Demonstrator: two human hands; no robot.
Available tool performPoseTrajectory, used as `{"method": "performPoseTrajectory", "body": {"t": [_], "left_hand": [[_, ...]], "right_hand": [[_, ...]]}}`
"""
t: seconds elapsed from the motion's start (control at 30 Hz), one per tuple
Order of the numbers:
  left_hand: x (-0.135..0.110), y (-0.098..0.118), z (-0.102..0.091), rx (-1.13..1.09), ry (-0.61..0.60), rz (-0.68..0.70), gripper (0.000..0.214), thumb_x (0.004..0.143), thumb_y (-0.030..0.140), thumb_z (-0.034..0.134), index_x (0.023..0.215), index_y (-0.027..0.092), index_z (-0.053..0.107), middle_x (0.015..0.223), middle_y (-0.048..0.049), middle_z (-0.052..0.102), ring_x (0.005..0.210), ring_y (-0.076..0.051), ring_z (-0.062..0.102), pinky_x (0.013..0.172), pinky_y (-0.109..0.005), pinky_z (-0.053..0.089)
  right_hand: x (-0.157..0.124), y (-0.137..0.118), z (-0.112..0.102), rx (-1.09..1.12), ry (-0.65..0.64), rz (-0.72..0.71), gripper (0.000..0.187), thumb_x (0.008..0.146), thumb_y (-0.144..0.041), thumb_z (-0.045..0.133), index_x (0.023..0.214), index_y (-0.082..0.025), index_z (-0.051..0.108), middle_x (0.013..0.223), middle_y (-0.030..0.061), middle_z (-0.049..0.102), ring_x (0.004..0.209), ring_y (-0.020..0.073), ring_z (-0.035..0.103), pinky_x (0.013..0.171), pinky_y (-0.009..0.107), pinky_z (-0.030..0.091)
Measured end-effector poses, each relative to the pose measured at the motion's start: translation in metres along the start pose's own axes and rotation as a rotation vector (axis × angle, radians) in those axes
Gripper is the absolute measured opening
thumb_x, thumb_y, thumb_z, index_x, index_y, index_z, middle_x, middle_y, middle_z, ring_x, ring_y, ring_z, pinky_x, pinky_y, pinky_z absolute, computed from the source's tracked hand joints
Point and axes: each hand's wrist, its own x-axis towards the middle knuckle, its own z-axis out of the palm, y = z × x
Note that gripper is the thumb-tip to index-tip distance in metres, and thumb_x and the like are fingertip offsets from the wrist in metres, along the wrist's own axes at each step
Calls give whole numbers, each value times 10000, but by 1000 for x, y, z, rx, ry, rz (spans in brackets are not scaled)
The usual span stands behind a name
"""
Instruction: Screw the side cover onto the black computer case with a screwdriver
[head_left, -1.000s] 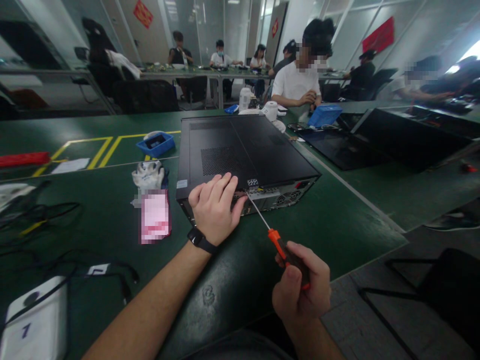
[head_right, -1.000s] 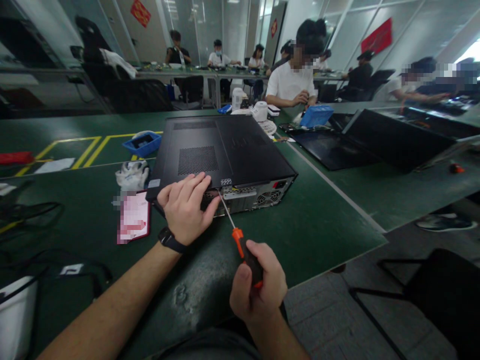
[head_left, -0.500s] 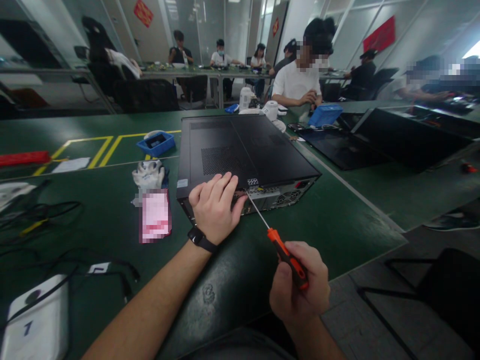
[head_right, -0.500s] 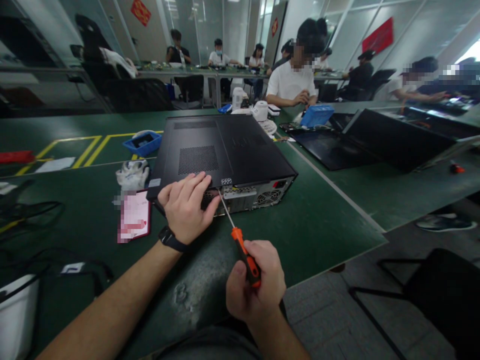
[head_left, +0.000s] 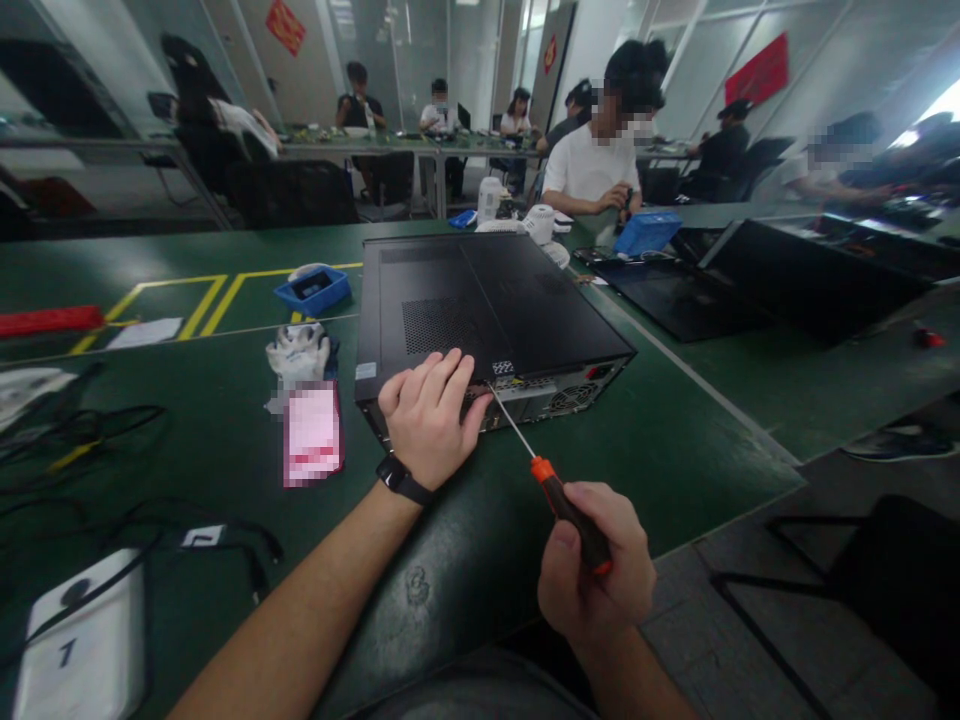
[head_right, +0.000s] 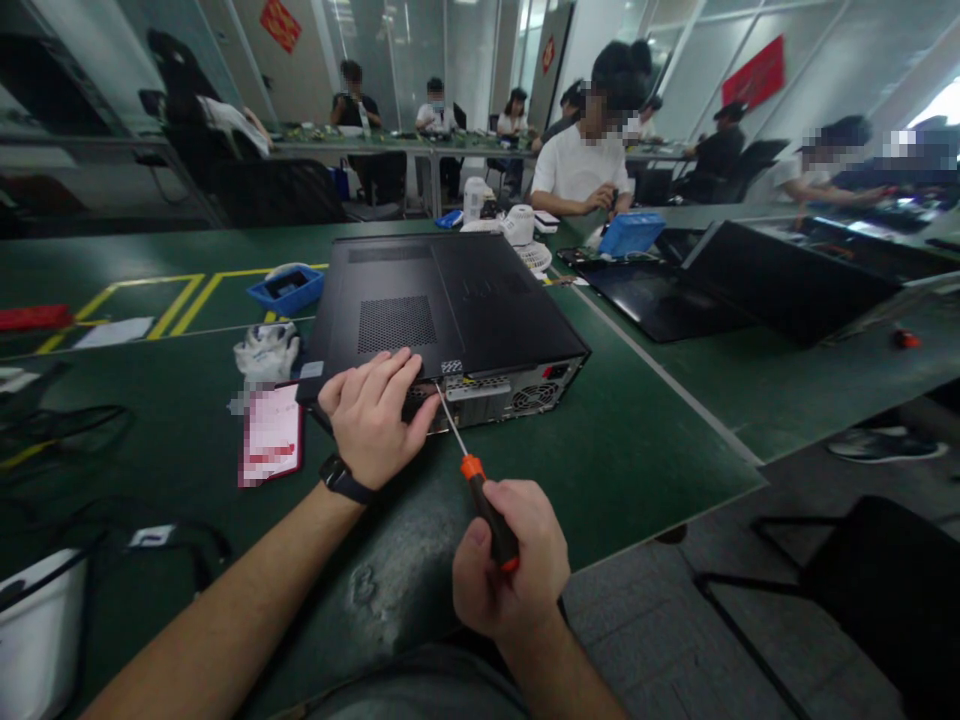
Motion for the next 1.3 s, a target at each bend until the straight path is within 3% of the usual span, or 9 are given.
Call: {"method": "performPoseTrajectory", "body": {"t": [0.17, 0.37, 0.47, 0.63, 0.83, 0.97, 1.1, 1.3], "left_hand": [[-1, 0, 0, -37, -33, -32, 481, 929, 384, 704, 1384, 240, 640, 1386, -71, 706, 1267, -317, 645, 1080, -490, 317], [-1, 0, 0, -44, -47, -44, 483, 933, 383, 697, 1396, 261, 636, 1396, -71, 699, 1274, -321, 641, 1077, -493, 332], [-1, 1, -1, -37, -37, -38, 473, 935, 384, 694, 1387, 255, 640, 1387, -74, 705, 1256, -318, 653, 1072, -495, 331], [0, 2, -2, -45, -49, -54, 480, 930, 381, 698, 1392, 266, 639, 1380, -75, 709, 1260, -322, 653, 1067, -499, 332], [-2, 1, 0, -20, -30, -29, 459, 936, 390, 696, 1366, 237, 648, 1367, -74, 717, 1252, -310, 660, 1065, -479, 351], [-2, 1, 0, -25, -32, -35, 464, 933, 383, 700, 1372, 242, 647, 1377, -73, 711, 1250, -313, 661, 1067, -484, 346], [-2, 1, 0, -56, -34, -51, 478, 926, 372, 707, 1382, 244, 643, 1383, -77, 707, 1256, -318, 659, 1065, -487, 336], [-1, 1, -1, -35, -37, -40, 471, 935, 377, 696, 1385, 249, 642, 1382, -73, 708, 1255, -312, 659, 1070, -484, 334]], "right_hand": [[-6, 2, -5, -101, -29, 47, 307, 922, -150, 614, 1222, -184, 663, 944, 49, 733, 727, 159, 702, 664, 312, 618], [1, 3, -6, 10, -57, 15, 382, 887, -165, 590, 1266, -129, 622, 1030, 112, 694, 888, 226, 712, 731, 391, 632], [8, -1, -5, 14, -67, -38, 393, 850, -96, 591, 1240, -141, 626, 974, 86, 696, 846, 208, 700, 707, 370, 623], [1, 0, -8, -66, -82, 23, 326, 908, -117, 589, 1224, -166, 653, 932, 63, 731, 729, 172, 716, 632, 306, 617], [2, 3, -6, 8, -74, 8, 390, 884, -173, 591, 1270, -128, 617, 1030, 117, 697, 887, 232, 716, 728, 403, 642], [8, -2, -7, -43, -69, -25, 347, 882, -126, 600, 1227, -153, 630, 970, 87, 715, 852, 211, 725, 710, 364, 642], [3, -2, -10, -95, -104, 41, 289, 938, -175, 586, 1223, -176, 638, 957, 71, 725, 755, 177, 723, 657, 320, 630], [8, -2, -5, 17, -76, -1, 355, 897, -160, 581, 1250, -150, 618, 991, 99, 687, 865, 220, 702, 717, 401, 625]]}}
